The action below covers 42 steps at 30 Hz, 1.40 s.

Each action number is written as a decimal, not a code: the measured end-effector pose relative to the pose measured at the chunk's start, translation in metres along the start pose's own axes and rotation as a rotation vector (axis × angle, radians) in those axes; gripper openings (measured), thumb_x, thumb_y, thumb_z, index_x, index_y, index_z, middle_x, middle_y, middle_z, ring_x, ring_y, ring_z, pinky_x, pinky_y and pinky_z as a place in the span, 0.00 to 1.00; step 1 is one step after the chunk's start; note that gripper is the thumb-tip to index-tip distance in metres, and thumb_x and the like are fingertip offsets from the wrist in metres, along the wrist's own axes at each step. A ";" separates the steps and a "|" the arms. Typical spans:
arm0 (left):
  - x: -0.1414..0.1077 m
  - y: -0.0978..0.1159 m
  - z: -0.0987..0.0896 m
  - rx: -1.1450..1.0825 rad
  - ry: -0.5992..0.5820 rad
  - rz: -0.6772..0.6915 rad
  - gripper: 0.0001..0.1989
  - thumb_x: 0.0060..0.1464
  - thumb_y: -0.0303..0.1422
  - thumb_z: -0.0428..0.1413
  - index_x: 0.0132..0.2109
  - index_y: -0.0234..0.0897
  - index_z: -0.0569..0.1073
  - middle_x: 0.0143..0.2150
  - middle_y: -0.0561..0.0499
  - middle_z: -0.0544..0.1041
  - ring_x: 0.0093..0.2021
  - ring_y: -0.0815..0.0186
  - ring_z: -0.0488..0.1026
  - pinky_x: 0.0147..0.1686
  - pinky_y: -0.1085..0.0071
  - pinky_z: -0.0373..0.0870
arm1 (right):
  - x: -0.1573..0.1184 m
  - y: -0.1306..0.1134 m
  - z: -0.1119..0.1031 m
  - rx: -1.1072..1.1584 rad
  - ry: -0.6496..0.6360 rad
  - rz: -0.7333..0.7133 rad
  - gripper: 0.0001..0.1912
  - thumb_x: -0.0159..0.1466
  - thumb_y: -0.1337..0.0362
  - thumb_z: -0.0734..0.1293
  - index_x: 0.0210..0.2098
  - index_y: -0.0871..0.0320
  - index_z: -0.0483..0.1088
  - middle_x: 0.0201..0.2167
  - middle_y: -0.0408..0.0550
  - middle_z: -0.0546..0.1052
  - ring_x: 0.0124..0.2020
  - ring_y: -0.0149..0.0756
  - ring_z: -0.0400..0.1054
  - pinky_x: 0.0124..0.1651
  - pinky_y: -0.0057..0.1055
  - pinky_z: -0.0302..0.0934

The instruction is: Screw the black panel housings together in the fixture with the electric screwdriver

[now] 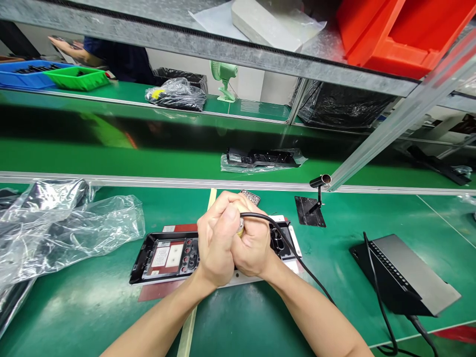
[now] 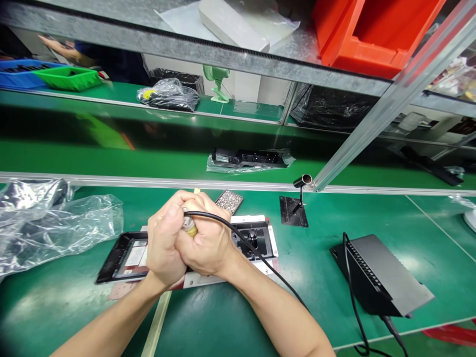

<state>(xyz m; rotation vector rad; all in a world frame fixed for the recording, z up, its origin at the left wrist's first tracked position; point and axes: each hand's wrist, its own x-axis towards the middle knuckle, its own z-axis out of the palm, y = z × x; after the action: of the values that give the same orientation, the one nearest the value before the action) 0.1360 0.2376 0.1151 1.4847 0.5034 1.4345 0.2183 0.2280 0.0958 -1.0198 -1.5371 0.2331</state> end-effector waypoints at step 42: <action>0.001 0.001 0.000 0.062 0.017 -0.019 0.17 0.68 0.40 0.46 0.35 0.38 0.72 0.32 0.50 0.75 0.33 0.64 0.72 0.37 0.67 0.70 | -0.001 0.002 0.000 -0.039 -0.010 0.014 0.12 0.66 0.60 0.63 0.27 0.53 0.59 0.26 0.43 0.68 0.29 0.35 0.63 0.33 0.35 0.62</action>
<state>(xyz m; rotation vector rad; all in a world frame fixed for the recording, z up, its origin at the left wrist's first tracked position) 0.1360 0.2377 0.1168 1.5142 0.5760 1.4291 0.2193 0.2284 0.0935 -1.0613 -1.5492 0.2192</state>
